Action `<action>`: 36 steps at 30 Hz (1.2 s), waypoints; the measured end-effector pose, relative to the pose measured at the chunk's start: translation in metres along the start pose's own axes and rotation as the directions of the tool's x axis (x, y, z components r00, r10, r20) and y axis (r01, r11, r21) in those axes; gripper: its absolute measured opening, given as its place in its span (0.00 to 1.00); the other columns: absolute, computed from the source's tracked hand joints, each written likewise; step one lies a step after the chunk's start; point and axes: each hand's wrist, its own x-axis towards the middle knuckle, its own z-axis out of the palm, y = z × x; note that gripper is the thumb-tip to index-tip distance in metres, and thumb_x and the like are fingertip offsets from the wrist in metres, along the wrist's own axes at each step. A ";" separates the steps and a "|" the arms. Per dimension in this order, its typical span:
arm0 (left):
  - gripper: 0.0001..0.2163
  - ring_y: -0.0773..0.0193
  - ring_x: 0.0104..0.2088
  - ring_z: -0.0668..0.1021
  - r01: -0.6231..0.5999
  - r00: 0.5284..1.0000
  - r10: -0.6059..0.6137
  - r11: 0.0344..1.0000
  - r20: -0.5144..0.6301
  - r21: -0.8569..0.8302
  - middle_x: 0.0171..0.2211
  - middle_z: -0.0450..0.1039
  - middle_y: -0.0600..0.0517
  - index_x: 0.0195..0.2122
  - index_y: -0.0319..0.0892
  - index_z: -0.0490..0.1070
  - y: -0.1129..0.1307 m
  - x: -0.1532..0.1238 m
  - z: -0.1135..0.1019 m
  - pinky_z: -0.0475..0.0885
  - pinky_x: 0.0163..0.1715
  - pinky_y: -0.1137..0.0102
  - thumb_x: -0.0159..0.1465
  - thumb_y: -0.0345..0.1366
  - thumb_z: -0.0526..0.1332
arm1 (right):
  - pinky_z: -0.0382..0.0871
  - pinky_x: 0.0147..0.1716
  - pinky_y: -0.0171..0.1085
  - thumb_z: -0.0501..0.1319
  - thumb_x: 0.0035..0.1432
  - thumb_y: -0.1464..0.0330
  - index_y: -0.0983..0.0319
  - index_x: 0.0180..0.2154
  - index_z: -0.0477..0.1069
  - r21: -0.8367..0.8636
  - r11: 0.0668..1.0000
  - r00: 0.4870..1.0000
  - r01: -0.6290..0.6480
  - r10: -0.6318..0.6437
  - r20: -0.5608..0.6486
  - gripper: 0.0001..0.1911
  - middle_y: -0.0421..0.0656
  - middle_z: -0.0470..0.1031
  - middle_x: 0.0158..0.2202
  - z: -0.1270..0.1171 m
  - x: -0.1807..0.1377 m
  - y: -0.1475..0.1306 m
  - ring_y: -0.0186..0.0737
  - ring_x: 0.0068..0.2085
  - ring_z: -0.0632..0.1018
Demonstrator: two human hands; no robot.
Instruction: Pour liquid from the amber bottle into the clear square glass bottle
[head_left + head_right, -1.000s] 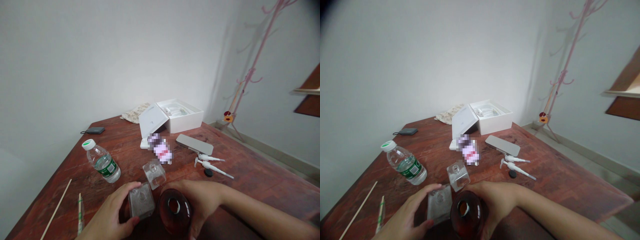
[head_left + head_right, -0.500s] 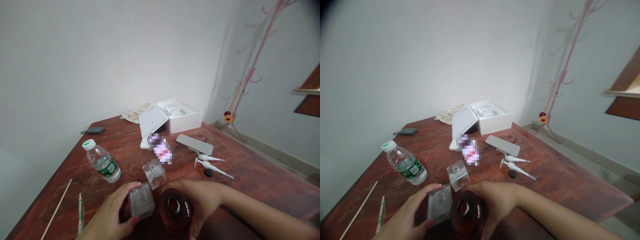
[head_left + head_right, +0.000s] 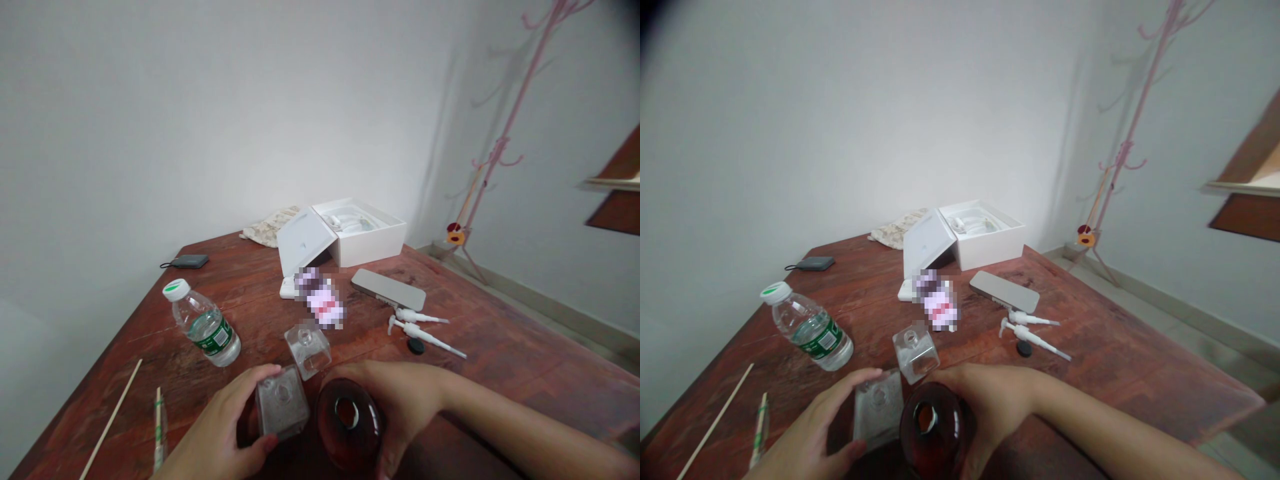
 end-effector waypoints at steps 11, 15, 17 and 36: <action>0.33 0.44 0.65 0.79 0.008 1.000 -0.008 1.000 0.007 0.006 0.68 0.74 0.46 0.72 0.54 0.60 -0.001 -0.001 0.001 0.76 0.65 0.51 0.69 0.51 0.69 | 0.82 0.51 0.45 0.88 0.26 0.55 0.62 0.56 0.77 -0.013 1.000 1.000 0.006 -0.006 0.000 0.53 0.49 0.84 0.54 0.000 0.000 0.001 0.57 0.52 0.85; 0.33 0.44 0.65 0.79 0.007 1.000 -0.008 1.000 0.015 0.015 0.68 0.74 0.45 0.72 0.54 0.60 0.000 -0.001 0.001 0.75 0.65 0.51 0.68 0.49 0.69 | 0.82 0.50 0.44 0.88 0.27 0.55 0.62 0.56 0.78 -0.011 1.000 1.000 -0.002 0.002 0.000 0.52 0.49 0.84 0.53 0.000 -0.001 0.000 0.56 0.52 0.85; 0.33 0.44 0.65 0.79 0.012 1.000 -0.012 1.000 0.012 0.014 0.68 0.74 0.45 0.72 0.54 0.61 0.000 0.000 0.001 0.75 0.65 0.51 0.68 0.48 0.70 | 0.82 0.50 0.44 0.88 0.27 0.54 0.62 0.56 0.78 -0.022 1.000 1.000 0.002 -0.002 -0.003 0.53 0.49 0.84 0.53 0.000 0.000 0.001 0.55 0.51 0.85; 0.34 0.42 0.65 0.79 0.041 0.999 -0.041 0.999 0.011 -0.007 0.67 0.75 0.42 0.72 0.50 0.65 0.000 -0.001 0.001 0.75 0.65 0.52 0.67 0.50 0.70 | 0.81 0.51 0.46 0.88 0.24 0.57 0.62 0.56 0.78 -0.041 0.999 1.000 -0.002 0.001 -0.018 0.54 0.50 0.84 0.53 -0.001 0.001 0.004 0.57 0.51 0.85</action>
